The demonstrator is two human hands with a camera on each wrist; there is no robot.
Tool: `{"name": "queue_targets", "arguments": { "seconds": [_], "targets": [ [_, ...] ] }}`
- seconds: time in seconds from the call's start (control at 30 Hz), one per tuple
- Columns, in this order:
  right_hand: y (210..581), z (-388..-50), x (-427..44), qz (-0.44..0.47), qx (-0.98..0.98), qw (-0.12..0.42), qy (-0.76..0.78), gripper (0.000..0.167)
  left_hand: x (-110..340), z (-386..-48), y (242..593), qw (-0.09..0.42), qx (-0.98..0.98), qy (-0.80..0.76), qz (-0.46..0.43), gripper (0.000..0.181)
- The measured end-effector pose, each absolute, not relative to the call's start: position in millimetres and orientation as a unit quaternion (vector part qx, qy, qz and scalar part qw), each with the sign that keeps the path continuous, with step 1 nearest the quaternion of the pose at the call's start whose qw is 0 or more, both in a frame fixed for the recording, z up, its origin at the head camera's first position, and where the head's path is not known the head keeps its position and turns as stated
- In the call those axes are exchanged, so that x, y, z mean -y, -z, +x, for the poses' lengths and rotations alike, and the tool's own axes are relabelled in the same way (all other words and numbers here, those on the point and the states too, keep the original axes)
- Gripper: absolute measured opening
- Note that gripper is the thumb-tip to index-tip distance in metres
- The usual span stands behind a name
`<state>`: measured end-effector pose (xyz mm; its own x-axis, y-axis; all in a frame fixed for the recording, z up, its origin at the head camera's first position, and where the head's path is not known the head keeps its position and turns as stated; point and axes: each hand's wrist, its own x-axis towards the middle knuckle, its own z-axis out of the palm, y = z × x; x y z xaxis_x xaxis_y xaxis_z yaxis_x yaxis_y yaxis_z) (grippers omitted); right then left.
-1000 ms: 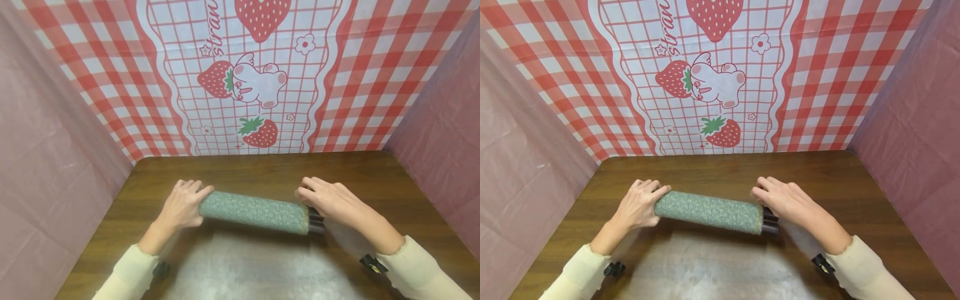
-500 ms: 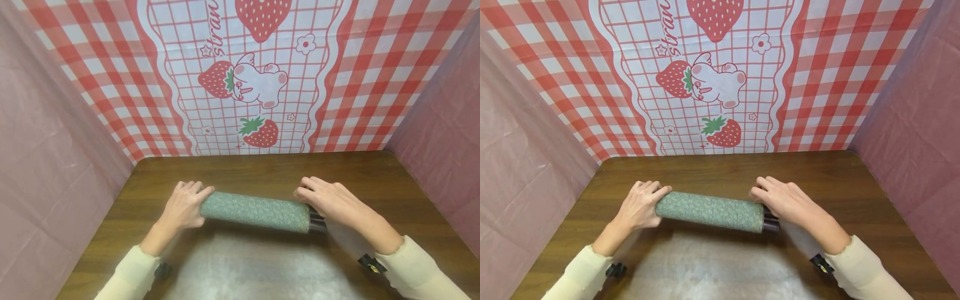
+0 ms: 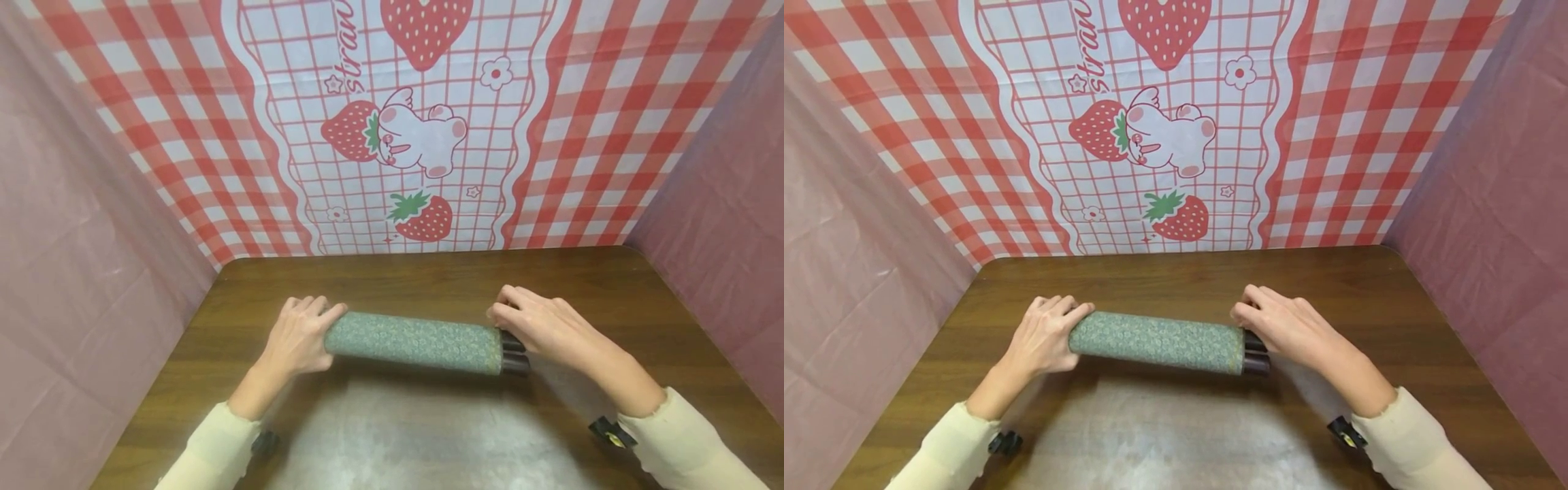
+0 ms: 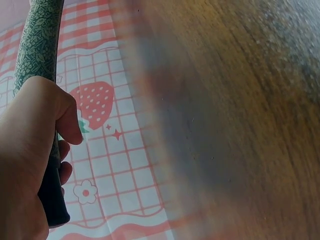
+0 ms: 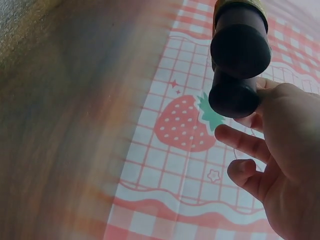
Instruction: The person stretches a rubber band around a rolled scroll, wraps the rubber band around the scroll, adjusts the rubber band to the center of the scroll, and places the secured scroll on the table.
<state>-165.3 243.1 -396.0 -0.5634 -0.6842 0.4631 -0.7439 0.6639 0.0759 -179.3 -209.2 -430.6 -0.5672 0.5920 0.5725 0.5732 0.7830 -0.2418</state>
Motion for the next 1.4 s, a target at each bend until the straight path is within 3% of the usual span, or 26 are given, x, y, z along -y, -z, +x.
{"name": "queue_targets", "arguments": {
  "seconds": [0.07, 0.13, 0.23, 1.1, 1.4],
  "targets": [
    [396, -165, -243, 0.404, 0.879, 0.242, -0.071, 0.006, 209, -179, 430, 0.327, 0.887, -0.015, -0.326, 0.074],
    [395, -166, -244, 0.401, 0.876, 0.256, -0.078, 0.026, 209, -178, 430, 0.322, 0.89, -0.016, -0.323, 0.073],
    [395, -167, -245, 0.397, 0.87, 0.277, -0.087, 0.034, 209, -177, 430, 0.308, 0.897, -0.018, -0.317, 0.073],
    [396, -165, -257, 0.337, 0.878, 0.317, -0.121, 0.027, 213, -181, 415, 0.071, 0.965, 0.101, -0.233, 0.068],
    [401, -165, -258, 0.31, 0.883, 0.328, -0.127, 0.024, 213, -183, 418, 0.017, 0.959, 0.139, -0.247, 0.054]
  ]
}}
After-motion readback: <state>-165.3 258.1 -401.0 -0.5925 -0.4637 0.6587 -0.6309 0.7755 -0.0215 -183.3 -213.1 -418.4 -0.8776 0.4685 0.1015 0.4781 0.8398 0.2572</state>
